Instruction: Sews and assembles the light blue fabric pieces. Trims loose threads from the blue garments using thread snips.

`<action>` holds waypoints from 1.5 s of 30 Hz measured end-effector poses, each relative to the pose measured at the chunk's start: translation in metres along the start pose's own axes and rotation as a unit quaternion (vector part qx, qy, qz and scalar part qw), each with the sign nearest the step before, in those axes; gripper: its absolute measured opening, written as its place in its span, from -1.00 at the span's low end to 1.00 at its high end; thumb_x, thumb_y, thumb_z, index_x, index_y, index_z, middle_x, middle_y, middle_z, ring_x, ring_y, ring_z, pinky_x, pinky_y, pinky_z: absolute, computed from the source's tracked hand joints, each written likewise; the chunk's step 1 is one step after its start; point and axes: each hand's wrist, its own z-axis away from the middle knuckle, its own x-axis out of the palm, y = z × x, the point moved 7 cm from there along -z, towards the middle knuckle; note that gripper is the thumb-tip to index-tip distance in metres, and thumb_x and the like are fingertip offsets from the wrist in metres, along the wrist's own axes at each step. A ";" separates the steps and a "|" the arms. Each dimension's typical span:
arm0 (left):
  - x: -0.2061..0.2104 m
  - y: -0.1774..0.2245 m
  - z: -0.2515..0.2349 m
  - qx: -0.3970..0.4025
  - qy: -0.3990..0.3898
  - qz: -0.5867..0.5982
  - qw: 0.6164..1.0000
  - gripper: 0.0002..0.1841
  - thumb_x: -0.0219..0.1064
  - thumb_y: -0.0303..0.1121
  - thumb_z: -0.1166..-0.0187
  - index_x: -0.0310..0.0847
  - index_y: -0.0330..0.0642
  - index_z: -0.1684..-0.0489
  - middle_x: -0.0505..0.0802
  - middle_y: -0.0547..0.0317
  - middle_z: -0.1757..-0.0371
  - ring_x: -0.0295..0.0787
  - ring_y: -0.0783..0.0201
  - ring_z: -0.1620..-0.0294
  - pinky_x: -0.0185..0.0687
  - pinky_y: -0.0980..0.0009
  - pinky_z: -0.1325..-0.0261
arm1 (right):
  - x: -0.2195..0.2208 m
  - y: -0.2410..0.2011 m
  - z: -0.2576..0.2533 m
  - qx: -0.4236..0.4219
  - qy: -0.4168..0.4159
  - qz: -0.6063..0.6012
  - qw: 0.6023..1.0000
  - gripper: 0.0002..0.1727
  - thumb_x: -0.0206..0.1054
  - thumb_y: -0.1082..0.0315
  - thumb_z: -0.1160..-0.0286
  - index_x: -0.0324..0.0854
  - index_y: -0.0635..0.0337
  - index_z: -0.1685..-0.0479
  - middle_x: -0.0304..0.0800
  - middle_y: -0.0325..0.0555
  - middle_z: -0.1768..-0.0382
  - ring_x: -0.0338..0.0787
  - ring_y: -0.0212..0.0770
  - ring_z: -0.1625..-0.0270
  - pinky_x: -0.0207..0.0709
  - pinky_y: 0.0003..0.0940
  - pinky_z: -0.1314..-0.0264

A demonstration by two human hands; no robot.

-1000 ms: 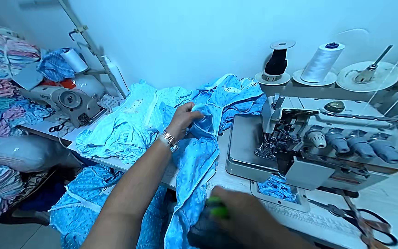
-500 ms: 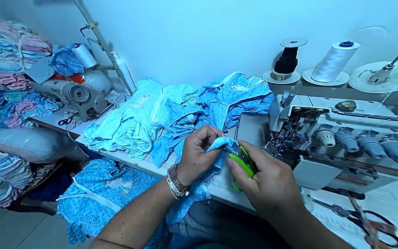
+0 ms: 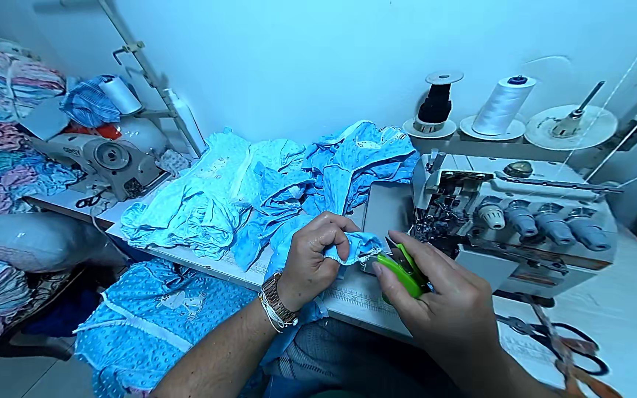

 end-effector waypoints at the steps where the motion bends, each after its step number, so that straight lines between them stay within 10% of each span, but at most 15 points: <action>1: 0.001 0.000 0.000 -0.003 -0.003 -0.004 1.000 -0.83 0.22 -0.69 -0.27 0.46 -0.24 0.63 0.78 0.00 0.05 0.74 0.31 -0.04 0.70 0.51 -0.03 | -0.002 -0.002 0.002 -0.010 0.014 -0.003 1.000 -0.55 0.33 0.15 -0.51 0.77 0.36 -0.15 0.82 -0.09 0.35 0.71 -0.37 0.36 0.58 -0.56 0.32; 9: 0.011 0.009 0.007 0.030 -0.059 -0.064 0.996 -0.83 0.24 -0.60 -0.30 0.59 -0.26 0.69 0.79 0.02 0.14 0.73 0.35 0.05 0.68 0.57 0.02 | -0.011 -0.007 0.013 -0.059 0.044 0.014 0.997 -0.62 0.25 0.25 -0.57 0.78 0.40 -0.08 0.83 -0.02 0.43 0.72 -0.32 0.44 0.57 -0.52 0.38; 12: 0.005 0.005 0.028 -0.047 -0.193 -0.095 0.975 -0.80 0.25 -0.54 -0.32 0.65 -0.16 0.69 0.80 0.20 0.25 0.73 0.40 0.11 0.69 0.49 0.08 | -0.033 0.009 0.015 -0.022 0.035 -0.030 0.999 -0.55 0.12 0.13 -0.79 0.67 0.38 -0.20 0.85 -0.02 0.34 0.77 -0.36 0.41 0.66 -0.44 0.38; 15: 0.002 -0.002 0.082 -0.224 -0.478 -0.020 0.849 -0.92 0.38 -0.51 -0.42 0.77 -0.27 0.25 0.85 0.02 0.20 0.80 0.14 0.14 0.71 0.09 0.04 | -0.032 0.039 0.015 0.057 -0.021 -0.081 0.995 -0.42 0.07 -0.05 -0.80 0.50 0.29 -0.45 0.82 -0.15 0.21 0.75 -0.47 0.31 0.70 -0.48 0.29; 17: -0.007 -0.002 0.106 -0.309 -0.563 0.020 0.766 -0.60 0.60 -0.33 -0.38 0.70 -0.39 -0.09 0.85 -0.18 0.05 0.81 -0.06 0.03 0.68 -0.11 -0.12 | -0.015 0.049 0.020 0.081 -0.071 -0.067 0.992 -0.37 0.12 -0.09 -0.72 0.54 0.28 -0.44 0.76 -0.17 0.30 0.66 -0.44 0.44 0.61 -0.43 0.44; 24: -0.047 -0.057 0.004 -0.297 -0.231 -0.242 0.894 -0.83 0.48 -0.43 -0.51 0.77 -0.33 0.08 0.85 -0.06 0.13 0.82 0.08 0.09 0.73 0.05 -0.05 | 0.086 0.020 0.069 0.065 -0.257 -0.064 0.962 -0.50 0.34 -0.02 -0.51 0.77 0.20 -0.19 0.89 -0.06 0.23 0.86 -0.09 0.36 0.75 0.01 0.36; 27: -0.010 -0.107 -0.014 -0.280 -0.333 -0.292 0.852 -0.65 0.52 -0.48 -0.44 0.75 -0.28 -0.21 0.72 -0.22 -0.39 0.58 -0.17 -0.49 0.44 -0.15 -0.53 | 0.110 -0.008 0.091 0.041 -0.437 -0.093 0.894 -0.49 0.33 0.02 -0.61 0.71 0.21 -0.33 0.88 0.08 -0.03 0.91 0.08 0.14 0.75 0.16 0.16; 30: 0.016 -0.151 -0.005 -0.310 -0.456 -0.340 0.762 -0.49 0.54 -0.47 -0.39 0.67 -0.15 -0.39 0.71 -0.17 -0.43 0.57 -0.21 -0.52 0.41 -0.28 -0.49 | 0.123 -0.018 0.118 0.055 -0.639 -0.114 0.759 -0.42 0.22 0.04 -0.74 0.48 0.19 -0.60 0.68 0.16 -0.43 0.81 0.22 -0.24 0.60 0.28 -0.23; 33: 0.012 -0.153 0.003 -0.309 -0.475 -0.311 0.763 -0.60 0.46 -0.55 -0.40 0.70 -0.21 -0.26 0.84 -0.19 -0.15 0.75 -0.20 -0.26 0.54 -0.26 -0.32 | 0.109 -0.005 0.111 0.079 -0.531 -0.132 0.833 -0.51 0.28 0.05 -0.67 0.66 0.21 -0.38 0.87 0.11 -0.05 0.88 0.13 -0.01 0.69 0.22 -0.09; 35: -0.006 -0.135 0.007 -0.261 -0.405 -0.270 0.833 -0.73 0.46 -0.61 -0.36 0.78 -0.30 -0.01 0.85 -0.19 0.00 0.78 -0.14 -0.15 0.59 -0.16 -0.28 | 0.087 0.014 0.083 0.048 -0.296 -0.042 0.953 -0.57 0.32 0.11 -0.56 0.78 0.29 -0.12 0.88 0.02 0.31 0.88 -0.01 0.39 0.76 0.03 0.39; 37: -0.031 -0.115 0.012 -0.208 -0.303 -0.213 0.905 -0.84 0.47 -0.67 -0.27 0.80 -0.34 0.24 0.81 -0.11 0.18 0.77 0.00 0.03 0.66 0.01 -0.12 | 0.069 0.027 0.048 0.008 -0.177 0.071 0.982 -0.57 0.28 0.18 -0.49 0.76 0.38 -0.10 0.84 0.08 0.34 0.84 0.05 0.45 0.69 0.00 0.52; 41: -0.063 -0.096 0.029 -0.188 -0.203 -0.154 0.949 -0.84 0.43 -0.74 -0.18 0.77 -0.30 0.39 0.77 0.06 0.27 0.71 0.27 0.14 0.61 0.33 0.02 | 0.083 0.040 -0.014 -0.023 -0.314 0.133 0.940 -0.57 0.43 0.36 -0.53 0.65 0.35 -0.35 0.81 0.24 0.16 0.85 0.32 0.16 0.65 0.26 0.31; 45: -0.082 -0.085 0.038 -0.185 -0.169 -0.176 0.952 -0.87 0.36 -0.71 -0.17 0.67 -0.28 0.50 0.73 0.08 0.31 0.69 0.26 0.18 0.59 0.31 0.09 | 0.124 0.043 -0.058 -0.069 -0.482 0.195 0.851 -0.73 0.47 0.30 -0.50 0.77 0.15 -0.12 0.84 0.11 0.09 0.84 0.22 0.08 0.64 0.23 0.14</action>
